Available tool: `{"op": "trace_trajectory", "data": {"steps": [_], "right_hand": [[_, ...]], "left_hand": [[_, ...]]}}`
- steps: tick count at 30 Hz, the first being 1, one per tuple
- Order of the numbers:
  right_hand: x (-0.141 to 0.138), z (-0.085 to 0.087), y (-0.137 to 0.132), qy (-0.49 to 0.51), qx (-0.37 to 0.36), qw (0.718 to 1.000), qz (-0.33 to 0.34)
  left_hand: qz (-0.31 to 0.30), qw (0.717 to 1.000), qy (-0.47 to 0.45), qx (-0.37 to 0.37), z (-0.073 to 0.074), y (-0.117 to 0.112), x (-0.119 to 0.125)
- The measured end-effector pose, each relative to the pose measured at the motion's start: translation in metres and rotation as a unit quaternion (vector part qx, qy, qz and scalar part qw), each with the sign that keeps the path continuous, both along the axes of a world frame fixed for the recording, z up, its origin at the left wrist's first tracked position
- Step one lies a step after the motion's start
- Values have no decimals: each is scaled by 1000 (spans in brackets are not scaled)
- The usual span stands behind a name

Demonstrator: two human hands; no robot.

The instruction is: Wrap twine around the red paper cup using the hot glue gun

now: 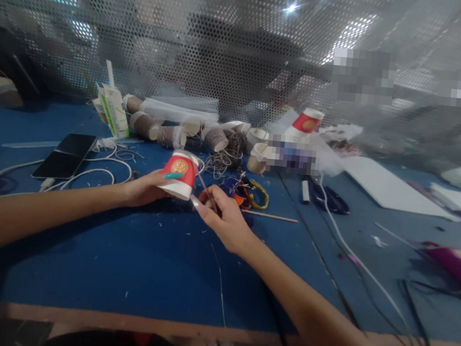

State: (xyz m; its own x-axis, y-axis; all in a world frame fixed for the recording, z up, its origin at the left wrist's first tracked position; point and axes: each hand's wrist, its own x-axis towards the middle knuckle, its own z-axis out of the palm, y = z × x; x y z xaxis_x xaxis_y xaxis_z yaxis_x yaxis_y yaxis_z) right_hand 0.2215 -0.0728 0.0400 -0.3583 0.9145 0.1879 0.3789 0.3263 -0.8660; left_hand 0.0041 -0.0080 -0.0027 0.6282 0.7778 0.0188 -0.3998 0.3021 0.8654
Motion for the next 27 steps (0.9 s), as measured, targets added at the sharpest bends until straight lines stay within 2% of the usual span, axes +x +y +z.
{"op": "trace_trajectory", "data": {"steps": [4,9,12,14,16,18,20,23,25,27], "right_hand": [[6,2,8,-62,69,993,-75],[21,2,23,-153,134,959,-198],[29,-4,29,-231,175,920,-265],[33,-10,32,-234,204,902,-302],[34,-15,33,-191,237,899,-316],[36,-19,32,-101,260,909,-310],[39,-21,33,42,255,916,-307],[52,-21,39,248,203,895,-310],[60,-19,43,305,174,882,-313],[62,-15,44,308,206,868,-331]], "left_hand": [[-32,997,-50,-44,-4,9,-9],[-132,971,-149,-131,4,15,-18],[-128,953,-218,-168,10,16,-19],[-110,951,-230,-175,12,15,-19],[-101,957,-214,-165,13,13,-17],[-99,966,-189,-148,13,11,-16],[-98,971,-169,-137,12,10,-15],[-98,978,-138,-126,11,10,-15],[-100,981,-119,-117,11,10,-15],[-103,983,-108,-109,10,10,-15]]}}
